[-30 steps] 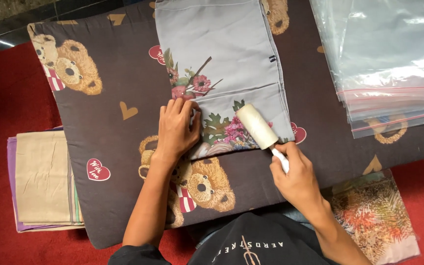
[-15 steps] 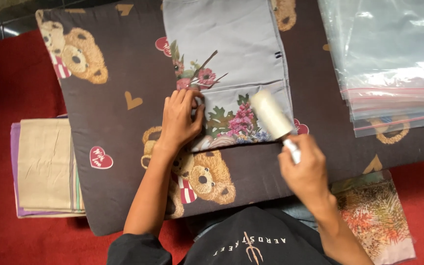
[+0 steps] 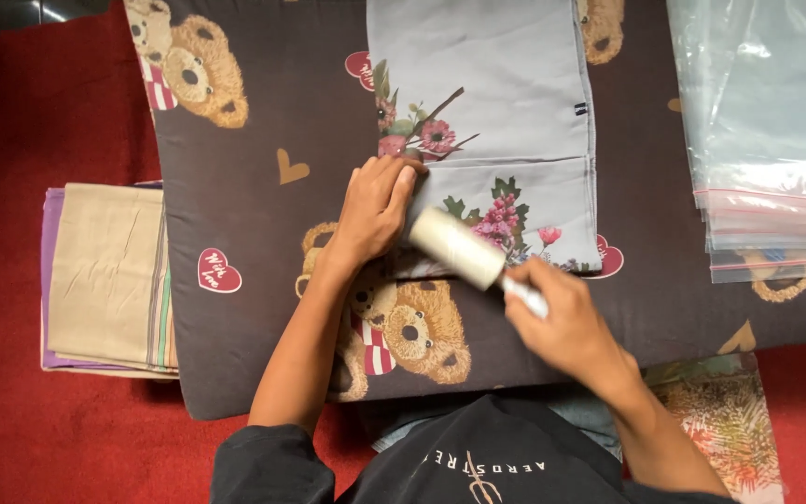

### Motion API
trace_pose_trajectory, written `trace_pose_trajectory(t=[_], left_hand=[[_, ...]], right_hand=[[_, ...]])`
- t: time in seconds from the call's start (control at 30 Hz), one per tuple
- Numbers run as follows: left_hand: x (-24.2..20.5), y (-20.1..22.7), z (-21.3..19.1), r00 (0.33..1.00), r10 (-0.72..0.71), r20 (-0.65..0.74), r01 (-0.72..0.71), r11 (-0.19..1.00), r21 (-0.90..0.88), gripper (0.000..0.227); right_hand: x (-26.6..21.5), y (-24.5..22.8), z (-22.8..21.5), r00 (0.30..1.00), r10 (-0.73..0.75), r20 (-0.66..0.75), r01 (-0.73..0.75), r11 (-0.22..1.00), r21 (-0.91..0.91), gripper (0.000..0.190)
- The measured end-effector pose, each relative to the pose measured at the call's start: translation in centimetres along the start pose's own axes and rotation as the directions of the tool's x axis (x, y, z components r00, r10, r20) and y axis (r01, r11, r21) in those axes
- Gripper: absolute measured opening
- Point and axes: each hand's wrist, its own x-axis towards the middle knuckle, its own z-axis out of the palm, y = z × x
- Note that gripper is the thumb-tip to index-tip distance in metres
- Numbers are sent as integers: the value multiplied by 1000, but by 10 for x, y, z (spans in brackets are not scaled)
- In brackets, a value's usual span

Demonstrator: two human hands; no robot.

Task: Folding a piece of fabric and using a lint roller to clean its surface.

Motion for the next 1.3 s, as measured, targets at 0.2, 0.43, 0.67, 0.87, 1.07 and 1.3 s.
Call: trace_pose_trajectory(t=[0.2,0.43,0.67,0.87,1.07,1.3], left_hand=[[2,-11,-2,1000,-19,7,20,991,-134,38],[8,-22,10,967,-246,-58,163,782,-602,51],[2,-14,4,803,-260,-537,-56,863,-502,22],[5,-5,18,918,250,-307,-236,968,80,32],[1,-7,24,969,221,-114,-179,938,296,35],[2,0,25,981,181,-70,-145,923,356,34]], right_hand=[[33,-3,8,972,-215,-93,195,963,-188,15],[67,-20,-12,921,-63,385,55,998,32,18],[123,-3,-17,855,189,482,-310,933,184,19],[101,28,-15,960,275,57,-280,953,116,30],[32,3,-21,952,271,-146,-293,941,-166,24],[17,22,-27,851,430,-303,-477,873,-99,23]])
